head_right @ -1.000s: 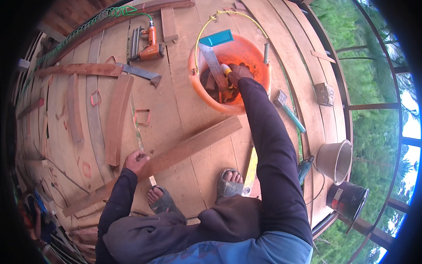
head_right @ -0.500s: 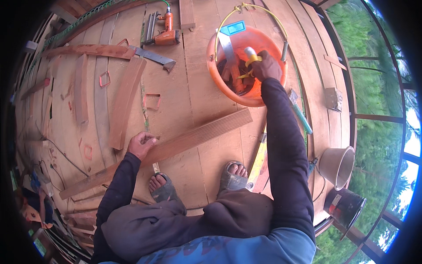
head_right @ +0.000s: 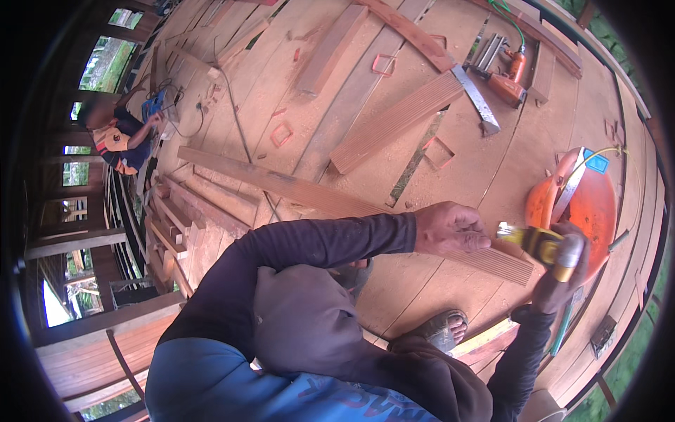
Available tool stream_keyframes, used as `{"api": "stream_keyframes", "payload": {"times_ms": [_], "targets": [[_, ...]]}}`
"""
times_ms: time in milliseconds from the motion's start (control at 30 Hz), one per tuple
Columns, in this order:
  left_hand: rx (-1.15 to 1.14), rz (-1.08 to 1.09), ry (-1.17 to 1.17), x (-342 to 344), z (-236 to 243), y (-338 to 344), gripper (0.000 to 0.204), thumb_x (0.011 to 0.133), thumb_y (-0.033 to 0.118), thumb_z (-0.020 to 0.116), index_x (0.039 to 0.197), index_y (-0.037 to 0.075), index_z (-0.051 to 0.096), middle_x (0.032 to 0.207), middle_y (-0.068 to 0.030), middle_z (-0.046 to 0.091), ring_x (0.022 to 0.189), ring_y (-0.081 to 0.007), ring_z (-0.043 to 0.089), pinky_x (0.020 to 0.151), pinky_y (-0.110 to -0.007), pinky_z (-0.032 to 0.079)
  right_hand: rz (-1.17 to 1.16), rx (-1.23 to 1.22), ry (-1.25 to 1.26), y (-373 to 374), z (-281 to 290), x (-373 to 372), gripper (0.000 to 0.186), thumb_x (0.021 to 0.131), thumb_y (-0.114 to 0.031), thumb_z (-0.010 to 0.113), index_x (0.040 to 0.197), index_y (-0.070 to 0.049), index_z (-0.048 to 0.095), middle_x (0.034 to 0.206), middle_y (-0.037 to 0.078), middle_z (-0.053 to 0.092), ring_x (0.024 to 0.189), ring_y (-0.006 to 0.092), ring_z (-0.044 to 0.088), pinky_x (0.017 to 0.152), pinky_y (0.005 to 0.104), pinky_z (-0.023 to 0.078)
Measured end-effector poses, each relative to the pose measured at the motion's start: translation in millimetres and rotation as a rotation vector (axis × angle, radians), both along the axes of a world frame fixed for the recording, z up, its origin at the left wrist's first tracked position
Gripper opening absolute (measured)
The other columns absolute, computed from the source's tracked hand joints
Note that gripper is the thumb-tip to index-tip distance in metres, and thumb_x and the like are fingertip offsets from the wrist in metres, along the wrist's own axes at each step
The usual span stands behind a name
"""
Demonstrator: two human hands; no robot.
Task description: The person measures a wooden plank with a tape measure and marks it with a pencil. They then use a try square to draw a straight line across the plank and pick up a hand saw.
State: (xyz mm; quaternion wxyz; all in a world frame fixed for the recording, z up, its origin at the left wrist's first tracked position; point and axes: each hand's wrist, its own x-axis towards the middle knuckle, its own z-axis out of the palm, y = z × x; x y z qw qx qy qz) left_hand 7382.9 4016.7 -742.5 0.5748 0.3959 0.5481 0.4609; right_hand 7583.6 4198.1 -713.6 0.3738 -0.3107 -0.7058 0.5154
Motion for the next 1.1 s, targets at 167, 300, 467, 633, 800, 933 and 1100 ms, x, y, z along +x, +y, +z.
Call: {"api": "stream_keyframes", "payload": {"times_ms": [167, 300, 467, 633, 800, 933, 1100], "targets": [[-0.024, 0.13, -0.213, 10.2, -6.3, -9.8, 0.041, 0.096, 0.037, 0.068, 0.095, -0.004, 0.064, 0.082, -0.0105, 0.069, 0.077, -0.0138, 0.067, 0.068, -0.028, 0.054, 0.265, -0.075, -0.065, -39.2, -17.9, -28.1, 0.027, 0.097, -0.031, 0.058, 0.103, -0.004, 0.056, 0.105, 0.008, 0.058, 0.099, 0.0172, 0.057, 0.09, 0.0328, 0.045], [-0.052, 0.125, -0.083, 2.9, -12.0, -17.2, 0.035, 0.096, 0.031, 0.068, 0.088, -0.004, 0.065, 0.072, -0.0096, 0.068, 0.066, -0.0135, 0.066, 0.062, -0.029, 0.054, 0.459, -0.361, -0.008, -40.7, -38.5, -30.2, 0.035, 0.089, -0.033, 0.069, 0.102, -0.007, 0.049, 0.111, 0.011, 0.061, 0.103, 0.0178, 0.06, 0.09, 0.0327, 0.049], [-0.134, 0.083, -0.067, -1.5, -11.0, -20.0, 0.034, 0.095, 0.03, 0.068, 0.085, -0.002, 0.068, 0.068, -0.0078, 0.067, 0.062, -0.0129, 0.065, 0.059, -0.029, 0.053, 0.63, -0.498, -0.269, -39.9, -36.3, -21.0, 0.067, 0.063, -0.021, 0.093, 0.115, -0.005, 0.054, 0.108, 0.008, 0.065, 0.097, 0.0157, 0.064, 0.087, 0.03, 0.053], [-0.18, 0.002, 0.166, -10.8, -9.3, -19.3, 0.03, 0.091, 0.029, 0.069, 0.084, 0.0, 0.071, 0.067, -0.0073, 0.068, 0.06, -0.0126, 0.065, 0.055, -0.029, 0.051, 0.749, -0.608, -0.34, -52.3, -37.5, -17.8, 0.076, 0.064, -0.009, 0.093, 0.129, -0.003, 0.056, 0.115, 0.006, 0.065, 0.104, 0.0149, 0.064, 0.095, 0.0301, 0.052], [-0.191, 0.127, 0.07, -41.3, -24.1, -24.8, 0.028, 0.089, 0.026, 0.069, 0.083, -0.001, 0.07, 0.067, -0.0082, 0.068, 0.058, -0.0124, 0.066, 0.053, -0.027, 0.051, 0.806, -0.529, -0.392, -53.5, -39.0, -19.7, 0.079, 0.066, -0.019, 0.095, 0.132, -0.004, 0.054, 0.112, 0.006, 0.063, 0.107, 0.0166, 0.062, 0.093, 0.0306, 0.051], [-0.176, 0.373, 0.049, -91.1, -31.9, -34.5, 0.024, 0.091, 0.021, 0.068, 0.086, -0.003, 0.068, 0.066, -0.0085, 0.066, 0.056, -0.0118, 0.064, 0.051, -0.025, 0.051, 0.87, -0.183, -0.48, -42.7, -60.9, -5.7, 0.079, 0.066, -0.03, 0.094, 0.13, -0.004, 0.055, 0.109, 0.01, 0.063, 0.101, 0.0212, 0.062, 0.09, 0.035, 0.051], [-0.065, 0.777, 0.01, -162.5, -29.1, -68.4, 0.018, 0.092, 0.012, 0.063, 0.089, -0.005, 0.067, 0.072, -0.0122, 0.067, 0.055, -0.0117, 0.062, 0.048, -0.024, 0.049, 0.833, -0.115, -0.549, -43.6, -77.4, 15.4, 0.073, 0.069, -0.035, 0.091, 0.126, -0.004, 0.057, 0.105, 0.011, 0.063, 0.097, 0.0232, 0.063, 0.087, 0.0354, 0.05]]}}
